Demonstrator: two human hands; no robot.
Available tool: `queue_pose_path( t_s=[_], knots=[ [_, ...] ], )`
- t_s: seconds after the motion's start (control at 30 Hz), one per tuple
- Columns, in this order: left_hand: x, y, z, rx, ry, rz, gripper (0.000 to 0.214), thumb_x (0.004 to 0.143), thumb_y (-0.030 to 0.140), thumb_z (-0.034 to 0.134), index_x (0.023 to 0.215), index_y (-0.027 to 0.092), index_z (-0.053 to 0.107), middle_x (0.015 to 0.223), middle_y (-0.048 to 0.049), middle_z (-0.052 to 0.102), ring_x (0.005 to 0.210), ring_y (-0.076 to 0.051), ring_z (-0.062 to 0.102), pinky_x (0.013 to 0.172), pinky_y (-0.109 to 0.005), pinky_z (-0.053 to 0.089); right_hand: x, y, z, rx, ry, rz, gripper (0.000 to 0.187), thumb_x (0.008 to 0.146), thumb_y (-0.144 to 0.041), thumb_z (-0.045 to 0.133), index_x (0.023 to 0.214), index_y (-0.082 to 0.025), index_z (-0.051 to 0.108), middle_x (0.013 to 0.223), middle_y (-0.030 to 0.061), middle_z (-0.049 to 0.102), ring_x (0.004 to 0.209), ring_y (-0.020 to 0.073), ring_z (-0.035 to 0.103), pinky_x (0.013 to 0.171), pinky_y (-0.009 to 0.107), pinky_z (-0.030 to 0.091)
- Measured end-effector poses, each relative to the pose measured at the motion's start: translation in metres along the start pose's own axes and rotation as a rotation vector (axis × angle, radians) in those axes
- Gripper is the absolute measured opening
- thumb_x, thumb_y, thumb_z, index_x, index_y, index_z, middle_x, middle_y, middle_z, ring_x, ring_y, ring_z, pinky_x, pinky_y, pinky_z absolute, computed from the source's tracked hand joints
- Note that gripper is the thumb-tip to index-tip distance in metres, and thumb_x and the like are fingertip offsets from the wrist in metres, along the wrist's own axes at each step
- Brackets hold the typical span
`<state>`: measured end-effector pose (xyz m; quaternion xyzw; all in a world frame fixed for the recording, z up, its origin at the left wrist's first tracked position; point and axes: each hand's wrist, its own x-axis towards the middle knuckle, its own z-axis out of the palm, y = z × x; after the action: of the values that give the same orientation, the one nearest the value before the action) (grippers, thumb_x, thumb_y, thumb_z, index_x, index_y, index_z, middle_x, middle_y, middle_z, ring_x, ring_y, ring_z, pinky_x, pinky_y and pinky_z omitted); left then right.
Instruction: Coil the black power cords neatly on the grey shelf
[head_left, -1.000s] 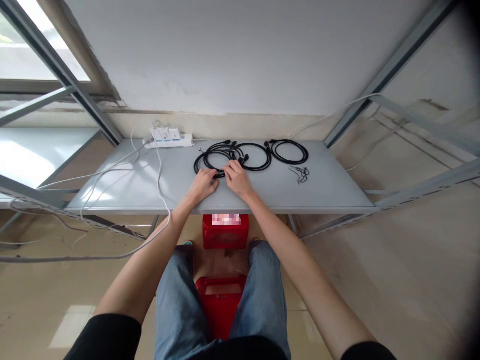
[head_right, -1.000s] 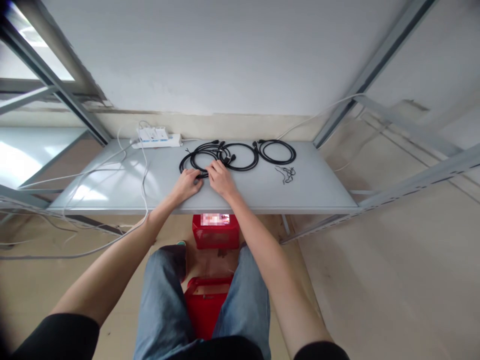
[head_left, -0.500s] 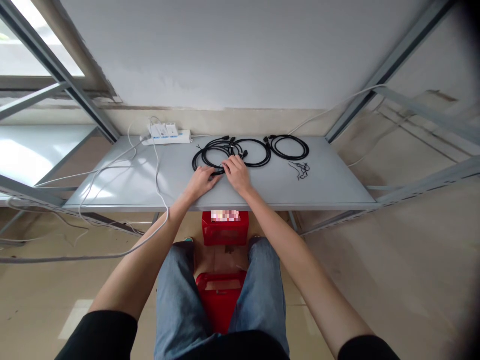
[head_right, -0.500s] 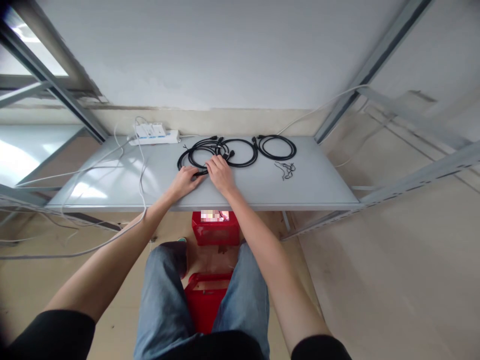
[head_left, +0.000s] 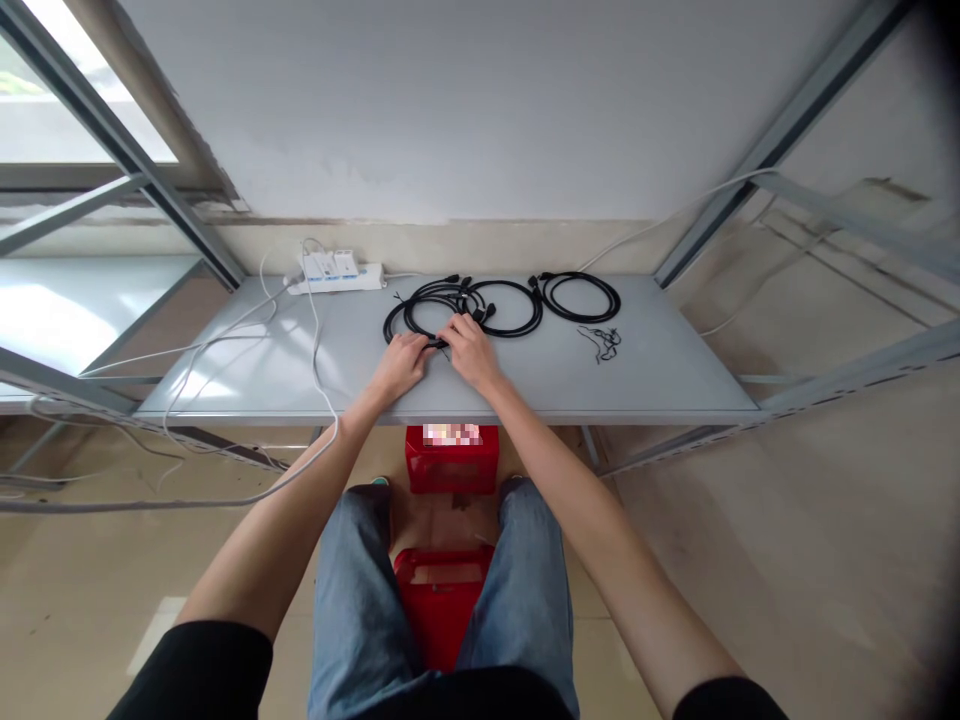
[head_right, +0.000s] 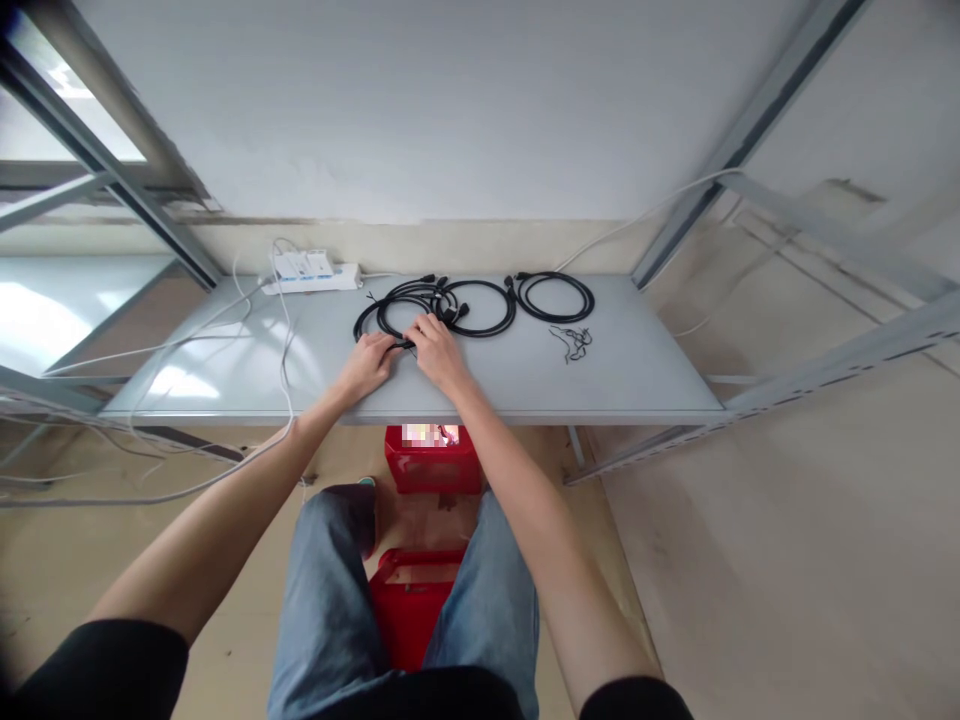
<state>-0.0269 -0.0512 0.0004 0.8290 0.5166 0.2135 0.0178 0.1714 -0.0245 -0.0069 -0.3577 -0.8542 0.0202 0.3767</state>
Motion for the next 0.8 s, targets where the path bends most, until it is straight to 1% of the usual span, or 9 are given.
queue_pose_path(
  t_s=[0.13, 0.27, 0.37, 0.47, 0.53, 0.6, 0.7, 0.8],
  knots=[
    [0.0006, 0.0017, -0.0015, 0.035, -0.011, -0.031, 0.025, 0.106, 0.027, 0.045, 0.095, 0.022, 0.067, 0.1, -0.0149, 0.073, 0.108, -0.034, 0.065, 0.096, -0.047, 0.046, -0.0004, -0.0002, -0.0001, 0.017, -0.053, -0.012, 0.037, 0.103, -0.004, 0.042, 0.113, -0.018, 0.074, 0.116, 0.014, 0.065, 0.115, 0.0297, 0.054, 0.102, 0.045, 0.048],
    [0.0004, 0.0021, -0.0011, 0.052, 0.005, -0.039, 0.024, 0.105, 0.025, 0.045, 0.095, 0.021, 0.067, 0.099, -0.0157, 0.072, 0.109, -0.036, 0.063, 0.096, -0.048, 0.045, -0.0017, -0.0007, 0.0006, 0.014, -0.065, -0.019, 0.032, 0.102, -0.007, 0.044, 0.112, -0.017, 0.072, 0.115, 0.0139, 0.065, 0.115, 0.0297, 0.054, 0.102, 0.045, 0.048],
    [0.0, 0.0014, -0.0005, 0.058, 0.017, -0.045, 0.025, 0.105, 0.025, 0.045, 0.093, 0.022, 0.067, 0.099, -0.0157, 0.073, 0.11, -0.036, 0.062, 0.097, -0.049, 0.045, -0.0025, -0.002, 0.0009, 0.008, -0.079, -0.02, 0.026, 0.096, -0.008, 0.054, 0.114, -0.017, 0.071, 0.117, 0.0139, 0.064, 0.117, 0.0301, 0.053, 0.103, 0.045, 0.049],
    [-0.0003, 0.0002, 0.0003, 0.063, 0.018, -0.044, 0.026, 0.105, 0.025, 0.044, 0.093, 0.022, 0.067, 0.099, -0.0155, 0.073, 0.11, -0.035, 0.062, 0.097, -0.048, 0.045, -0.0033, -0.0031, 0.0013, -0.009, -0.1, -0.037, 0.026, 0.092, -0.014, 0.066, 0.118, -0.016, 0.069, 0.121, 0.0141, 0.063, 0.118, 0.0307, 0.053, 0.103, 0.045, 0.049],
    [-0.0002, -0.0006, 0.0008, 0.062, 0.022, -0.039, 0.026, 0.105, 0.025, 0.044, 0.094, 0.021, 0.067, 0.099, -0.0158, 0.073, 0.109, -0.035, 0.062, 0.097, -0.048, 0.045, -0.0035, -0.0031, 0.0016, -0.027, -0.108, -0.038, 0.027, 0.093, -0.021, 0.072, 0.119, -0.016, 0.069, 0.122, 0.0143, 0.062, 0.118, 0.0311, 0.054, 0.102, 0.045, 0.049],
    [-0.0001, -0.0013, 0.0012, 0.059, 0.023, -0.032, 0.026, 0.104, 0.025, 0.044, 0.094, 0.021, 0.067, 0.099, -0.0158, 0.073, 0.108, -0.035, 0.062, 0.096, -0.049, 0.044, -0.0034, -0.0023, 0.0023, -0.04, -0.112, -0.03, 0.026, 0.095, -0.026, 0.075, 0.119, -0.017, 0.069, 0.123, 0.0141, 0.062, 0.118, 0.0311, 0.054, 0.102, 0.046, 0.049],
    [0.0003, -0.0014, 0.0012, 0.057, 0.013, -0.019, 0.026, 0.105, 0.024, 0.043, 0.094, 0.022, 0.067, 0.098, -0.0153, 0.074, 0.108, -0.035, 0.063, 0.096, -0.048, 0.044, -0.0025, -0.0006, 0.0038, -0.052, -0.112, -0.021, 0.02, 0.098, -0.025, 0.072, 0.117, -0.019, 0.069, 0.122, 0.0137, 0.063, 0.118, 0.0305, 0.054, 0.102, 0.045, 0.048],
    [0.0007, -0.001, 0.0007, 0.047, 0.0, -0.009, 0.025, 0.104, 0.024, 0.044, 0.095, 0.022, 0.067, 0.099, -0.0155, 0.074, 0.108, -0.035, 0.063, 0.095, -0.048, 0.045, -0.0016, -0.0003, 0.0044, -0.068, -0.105, -0.017, 0.017, 0.098, -0.023, 0.071, 0.114, -0.018, 0.069, 0.122, 0.0141, 0.062, 0.116, 0.0305, 0.055, 0.1, 0.044, 0.048]
  ],
)
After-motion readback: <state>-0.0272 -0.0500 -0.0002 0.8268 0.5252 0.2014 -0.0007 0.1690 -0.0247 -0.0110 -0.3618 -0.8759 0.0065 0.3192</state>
